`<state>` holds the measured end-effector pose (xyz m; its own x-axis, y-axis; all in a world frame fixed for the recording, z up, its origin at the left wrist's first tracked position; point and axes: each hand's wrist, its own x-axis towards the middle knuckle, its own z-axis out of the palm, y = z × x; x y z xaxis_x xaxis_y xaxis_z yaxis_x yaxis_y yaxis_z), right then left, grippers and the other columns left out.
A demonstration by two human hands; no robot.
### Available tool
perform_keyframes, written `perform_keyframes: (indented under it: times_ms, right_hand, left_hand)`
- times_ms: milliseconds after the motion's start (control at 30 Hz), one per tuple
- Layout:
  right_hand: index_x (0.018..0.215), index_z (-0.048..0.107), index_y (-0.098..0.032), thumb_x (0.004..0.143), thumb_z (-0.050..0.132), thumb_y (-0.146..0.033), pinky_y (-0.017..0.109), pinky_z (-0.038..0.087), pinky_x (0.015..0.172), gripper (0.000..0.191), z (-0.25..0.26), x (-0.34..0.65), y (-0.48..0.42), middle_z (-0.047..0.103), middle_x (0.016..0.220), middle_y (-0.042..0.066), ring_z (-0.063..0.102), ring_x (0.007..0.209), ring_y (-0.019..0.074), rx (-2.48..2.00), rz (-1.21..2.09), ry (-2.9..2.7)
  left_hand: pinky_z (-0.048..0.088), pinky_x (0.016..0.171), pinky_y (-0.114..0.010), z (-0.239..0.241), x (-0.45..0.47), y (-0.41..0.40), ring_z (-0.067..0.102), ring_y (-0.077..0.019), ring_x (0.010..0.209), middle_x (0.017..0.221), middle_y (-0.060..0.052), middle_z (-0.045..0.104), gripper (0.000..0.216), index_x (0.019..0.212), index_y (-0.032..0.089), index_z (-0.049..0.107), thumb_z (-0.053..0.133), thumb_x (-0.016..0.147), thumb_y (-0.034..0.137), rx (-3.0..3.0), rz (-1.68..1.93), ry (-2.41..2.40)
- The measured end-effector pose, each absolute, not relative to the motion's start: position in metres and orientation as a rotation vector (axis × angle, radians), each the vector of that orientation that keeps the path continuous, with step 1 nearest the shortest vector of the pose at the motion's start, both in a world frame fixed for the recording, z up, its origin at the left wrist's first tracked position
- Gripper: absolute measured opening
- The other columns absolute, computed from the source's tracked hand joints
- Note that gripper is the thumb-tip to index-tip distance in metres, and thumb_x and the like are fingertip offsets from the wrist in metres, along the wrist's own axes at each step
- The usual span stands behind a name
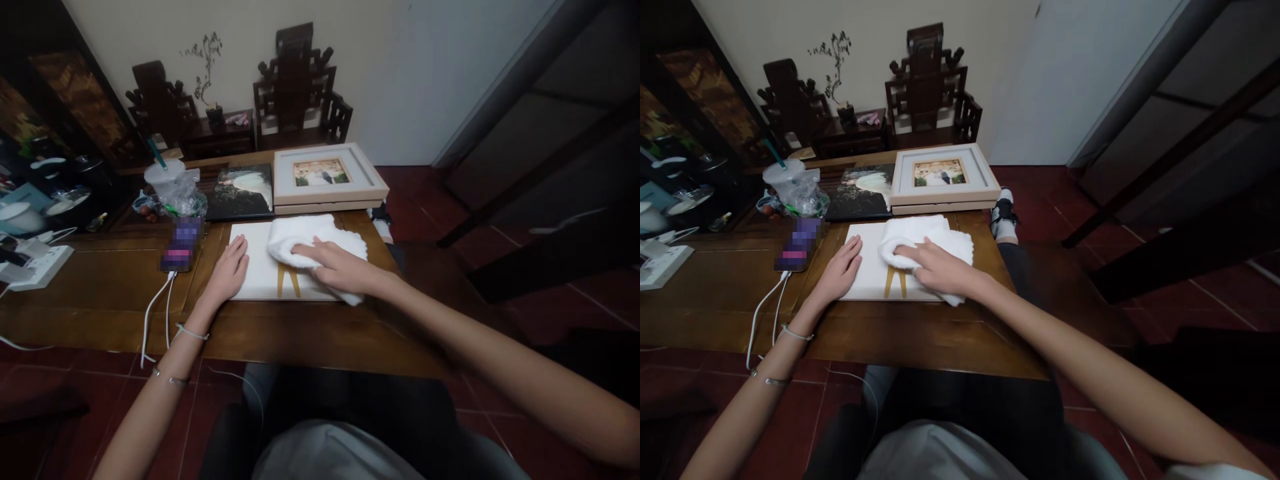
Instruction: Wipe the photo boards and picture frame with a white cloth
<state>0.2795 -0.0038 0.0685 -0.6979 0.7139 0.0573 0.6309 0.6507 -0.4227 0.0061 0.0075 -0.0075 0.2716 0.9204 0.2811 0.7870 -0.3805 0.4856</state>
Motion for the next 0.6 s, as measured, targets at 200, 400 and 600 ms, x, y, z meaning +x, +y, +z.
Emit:
perform_keyframes:
  times_ms: [200, 400, 600]
  right_hand:
    - [0.131, 0.053, -0.014, 0.076, 0.039, 0.001, 0.068, 0.025, 0.111, 0.059, 0.057, 0.24, 0.02, 0.051, 0.146, 0.02, 0.033, 0.144, 0.035, -1.104, 0.354, -2.698]
    - [0.128, 0.058, -0.013, 0.072, 0.041, 0.004, 0.075, 0.022, 0.108, 0.06, 0.055, 0.239, -0.02, 0.039, 0.154, 0.022, 0.025, 0.147, 0.0389, -1.018, 0.297, -2.829]
    - [0.114, 0.066, -0.013, 0.072, 0.046, -0.001, 0.067, 0.033, 0.107, 0.048, 0.085, 0.252, -0.073, 0.063, 0.129, 0.022, 0.044, 0.137, 0.0368, -0.797, 0.5, -2.931]
  left_hand:
    - [0.025, 0.122, -0.048, -0.009, 0.003, 0.009, 0.034, -0.0248, 0.147, 0.156, -0.012, 0.041, 0.05, 0.145, 0.015, 0.048, 0.037, 0.098, 0.03, 2.294, 0.791, 1.548]
    - [0.025, 0.122, -0.05, -0.009, 0.004, 0.008, 0.034, -0.0253, 0.147, 0.156, -0.013, 0.041, 0.05, 0.145, 0.015, 0.047, 0.037, 0.098, 0.029, 2.299, 0.776, 1.551]
    - [0.025, 0.122, -0.049, -0.008, 0.006, 0.008, 0.035, -0.026, 0.147, 0.155, -0.015, 0.041, 0.051, 0.144, 0.011, 0.048, 0.036, 0.097, 0.027, 2.306, 0.762, 1.573]
